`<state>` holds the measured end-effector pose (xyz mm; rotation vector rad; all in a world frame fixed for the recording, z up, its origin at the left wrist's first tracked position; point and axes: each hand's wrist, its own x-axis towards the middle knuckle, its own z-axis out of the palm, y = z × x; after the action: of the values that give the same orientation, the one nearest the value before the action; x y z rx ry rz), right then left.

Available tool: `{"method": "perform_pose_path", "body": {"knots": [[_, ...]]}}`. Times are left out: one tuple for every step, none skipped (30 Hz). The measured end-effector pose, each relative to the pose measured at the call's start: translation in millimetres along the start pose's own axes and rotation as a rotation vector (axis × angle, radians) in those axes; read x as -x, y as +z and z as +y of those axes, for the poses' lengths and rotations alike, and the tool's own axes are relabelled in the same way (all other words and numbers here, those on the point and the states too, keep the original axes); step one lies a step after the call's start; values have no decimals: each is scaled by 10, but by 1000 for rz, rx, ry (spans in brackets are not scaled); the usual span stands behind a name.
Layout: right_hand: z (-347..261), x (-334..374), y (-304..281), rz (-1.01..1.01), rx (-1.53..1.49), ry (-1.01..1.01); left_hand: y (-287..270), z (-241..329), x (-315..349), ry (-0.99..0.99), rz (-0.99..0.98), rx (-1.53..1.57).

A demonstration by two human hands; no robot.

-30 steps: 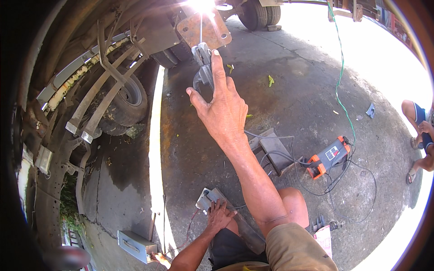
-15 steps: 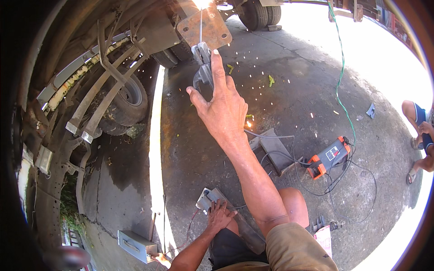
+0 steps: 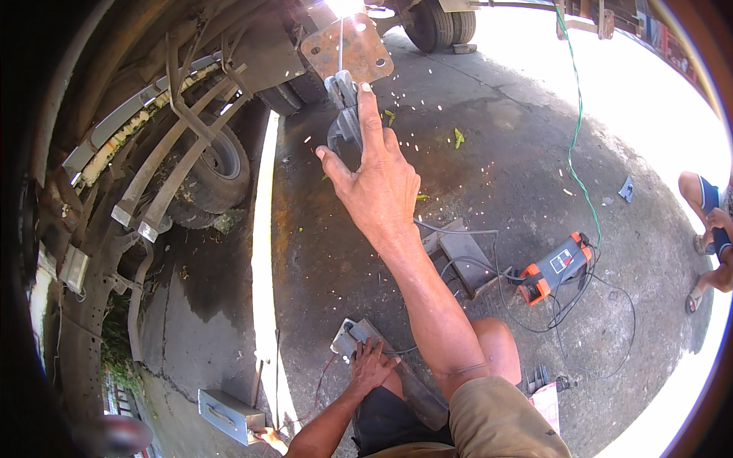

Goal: The person kneels under a vehicle and uses a welding torch to weld a metal plate attached to the undercarriage. They repeatedly position the torch, create sparks, and adjust the metal plate while another person sits nearby.

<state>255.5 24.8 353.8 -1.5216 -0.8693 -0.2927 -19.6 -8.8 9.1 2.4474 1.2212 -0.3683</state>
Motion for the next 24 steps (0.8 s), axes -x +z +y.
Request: {"method": "perform_pose_path", "body": {"knots": [[1,-3,-3,-1,0,2,0,5,1,0,0,0],[1,-5,-4,-2,1,5,-1,9,2,-1,1,0],[1,-8,-4,-5,3,14,-1,10,4,0,0,2],[-1,-12,-7,-8,5,22,-5,9,2,0,0,3],[2,-13,-8,-10,6,26,-8,10,0,1,0,5],[8,-11,-7,-12,6,30,-11,11,-1,1,-1,7],[12,-11,-8,-15,7,34,-16,15,1,0,-3,9],[10,-14,-13,-17,1,33,-21,19,2,0,-5,11],[6,-17,-20,-18,-4,32,-22,20,0,1,-4,13],[5,-16,-18,-18,-2,31,-20,18,2,1,-3,15],[5,-15,-16,-18,0,29,-18,16,3,1,-3,17],[4,-12,-9,-14,10,26,-17,15,2,1,-4,17],[3,-11,-5,-15,15,27,-26,21,5,0,-5,17],[4,-9,-2,-16,20,28,-32,24,7,-1,-6,18],[3,-11,-3,-20,20,34,-30,23,7,-2,-9,16],[17,-13,3,-4,27,18,-32,24,4,-1,-11,14],[32,-16,10,12,34,1,-33,24,3,-1,-14,11],[88,-14,49,48,49,-37,-33,24,3,-1,-14,12],[101,-14,58,64,58,-56,-36,27,3,0,-14,14],[113,-17,67,80,67,-75,-39,30,2,0,-13,16],[108,-19,64,77,70,-75,-41,32,5,-1,-15,18],[108,-20,65,78,66,-77,-49,35,12,-3,-16,20],[108,-23,65,80,63,-80,-55,37,14,-4,-17,22],[113,-24,70,86,53,-86,-55,38,14,-5,-17,23]]}}
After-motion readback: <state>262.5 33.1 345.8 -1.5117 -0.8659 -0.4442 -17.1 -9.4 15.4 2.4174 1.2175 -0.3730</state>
